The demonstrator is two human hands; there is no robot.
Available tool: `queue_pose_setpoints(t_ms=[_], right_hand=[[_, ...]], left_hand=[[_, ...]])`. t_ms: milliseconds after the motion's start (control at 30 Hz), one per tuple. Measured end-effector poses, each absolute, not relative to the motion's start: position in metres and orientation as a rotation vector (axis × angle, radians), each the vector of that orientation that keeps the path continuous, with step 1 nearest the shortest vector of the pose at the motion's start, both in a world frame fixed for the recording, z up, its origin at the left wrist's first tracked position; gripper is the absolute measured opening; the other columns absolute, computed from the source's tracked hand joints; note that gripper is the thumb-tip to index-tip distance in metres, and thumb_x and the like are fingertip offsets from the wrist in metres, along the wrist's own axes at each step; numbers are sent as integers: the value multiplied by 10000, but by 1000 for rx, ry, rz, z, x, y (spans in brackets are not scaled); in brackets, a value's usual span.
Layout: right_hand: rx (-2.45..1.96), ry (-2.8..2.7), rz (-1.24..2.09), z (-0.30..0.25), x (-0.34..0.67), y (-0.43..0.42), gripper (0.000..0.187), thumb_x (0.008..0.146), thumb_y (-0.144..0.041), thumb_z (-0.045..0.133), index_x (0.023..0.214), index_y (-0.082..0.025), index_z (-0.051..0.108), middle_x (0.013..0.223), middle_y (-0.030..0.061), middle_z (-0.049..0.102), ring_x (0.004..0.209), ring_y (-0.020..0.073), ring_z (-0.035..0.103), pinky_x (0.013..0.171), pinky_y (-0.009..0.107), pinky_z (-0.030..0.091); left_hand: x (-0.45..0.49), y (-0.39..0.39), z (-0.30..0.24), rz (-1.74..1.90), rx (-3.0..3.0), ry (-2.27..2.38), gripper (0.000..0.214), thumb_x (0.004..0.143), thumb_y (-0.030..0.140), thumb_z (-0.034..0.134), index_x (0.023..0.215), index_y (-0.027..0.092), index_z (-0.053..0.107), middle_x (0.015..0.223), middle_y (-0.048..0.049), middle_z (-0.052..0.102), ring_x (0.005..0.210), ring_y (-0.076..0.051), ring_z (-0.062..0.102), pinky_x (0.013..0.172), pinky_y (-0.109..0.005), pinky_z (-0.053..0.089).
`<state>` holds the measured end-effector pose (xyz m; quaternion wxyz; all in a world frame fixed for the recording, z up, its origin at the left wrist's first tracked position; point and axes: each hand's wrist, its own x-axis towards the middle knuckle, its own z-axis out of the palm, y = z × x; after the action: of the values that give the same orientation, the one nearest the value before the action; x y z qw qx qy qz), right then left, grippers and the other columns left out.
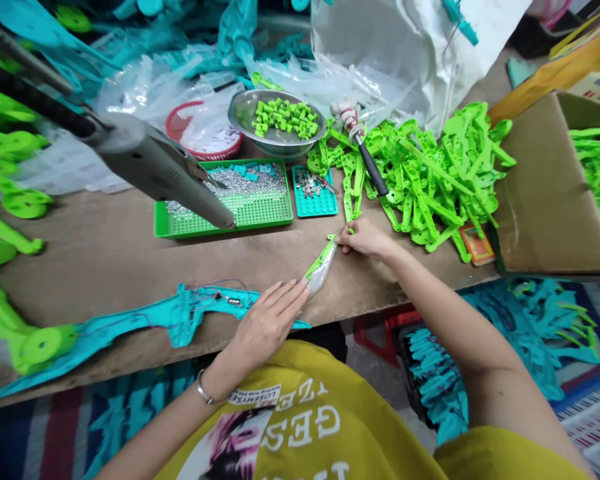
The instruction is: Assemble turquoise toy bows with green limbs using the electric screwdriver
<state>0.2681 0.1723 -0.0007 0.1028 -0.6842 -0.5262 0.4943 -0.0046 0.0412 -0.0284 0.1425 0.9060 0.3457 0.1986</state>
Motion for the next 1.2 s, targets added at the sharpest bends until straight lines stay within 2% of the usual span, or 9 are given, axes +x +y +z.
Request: queue_pose_setpoints(t_ms=[200, 333, 467, 667, 800, 900, 1000, 1133, 1200], right_hand=[[-1948, -1691, 1365, 1, 274, 169, 426, 764, -582, 727, 701, -169, 641, 627, 50, 688, 588, 134, 527, 576, 276, 355], [-2011, -1678, 1268, 10, 279, 165, 259, 787, -423, 718, 828, -180, 638, 667, 27, 678, 614, 144, 537, 600, 282, 374], [-1993, -1514, 1184, 35, 280, 159, 120, 830, -311, 650, 868, -211, 595, 681, -6, 584, 568, 117, 439, 546, 268, 340], [-1566, -1131, 1616, 64, 273, 153, 285, 781, -401, 726, 969, -209, 633, 755, 8, 557, 600, 121, 469, 540, 282, 372], [-1459, -926, 1639, 54, 267, 148, 294, 736, -370, 691, 983, -246, 592, 619, -43, 467, 483, 97, 254, 460, 258, 200], [-1374, -859, 1508, 40, 259, 141, 201, 743, -409, 629, 844, -269, 526, 615, -39, 420, 488, 111, 189, 449, 259, 156], [-1259, -787, 1434, 29, 247, 134, 226, 752, -416, 630, 752, -262, 466, 651, -26, 420, 505, 119, 235, 444, 262, 229], [-1244, -659, 1434, 18, 238, 129, 258, 692, -377, 749, 796, -247, 552, 761, -10, 551, 623, 116, 458, 580, 264, 428], [-1389, -717, 1457, 14, 242, 126, 300, 680, -391, 805, 865, -237, 625, 817, -1, 607, 700, 125, 537, 633, 265, 460]], left_hand=[[-5, 40, -27, 530, 2631, 993, 458, 984, 106, 465, 1440, 112, 505, 1517, -112, 521, 1375, -280, 526, 1131, -483, 464], [-5, 40, -26, 555, 2614, 993, 475, 982, 96, 446, 1453, 131, 492, 1511, -116, 527, 1385, -271, 517, 1135, -495, 456], [-4, 40, -25, 573, 2608, 974, 472, 978, 91, 452, 1445, 140, 502, 1498, -123, 541, 1396, -269, 508, 1135, -504, 452], [-2, 39, -25, 564, 2583, 1007, 455, 989, 103, 458, 1439, 151, 501, 1489, -115, 553, 1406, -280, 495, 1147, -519, 435], [1, 34, -14, 713, 2464, 1083, 480, 1000, 180, 494, 1478, 164, 441, 1495, -158, 538, 1435, -301, 456, 1146, -523, 439], [7, 27, 3, 878, 2213, 1130, 600, 976, 334, 585, 1495, 130, 364, 1397, -212, 591, 1322, -309, 567, 1071, -500, 515], [18, 21, 18, 831, 1968, 1103, 870, 868, 512, 706, 1511, 107, 282, 1354, -227, 592, 1265, -328, 598, 1021, -495, 558], [28, 17, 24, 696, 1952, 1138, 657, 921, 270, 642, 1488, 146, 336, 1351, -191, 562, 1265, -305, 594, 1036, -470, 558], [27, 14, 22, 656, 2059, 1189, 618, 931, 218, 587, 1492, 138, 340, 1316, -191, 570, 1216, -303, 626, 986, -449, 588]])
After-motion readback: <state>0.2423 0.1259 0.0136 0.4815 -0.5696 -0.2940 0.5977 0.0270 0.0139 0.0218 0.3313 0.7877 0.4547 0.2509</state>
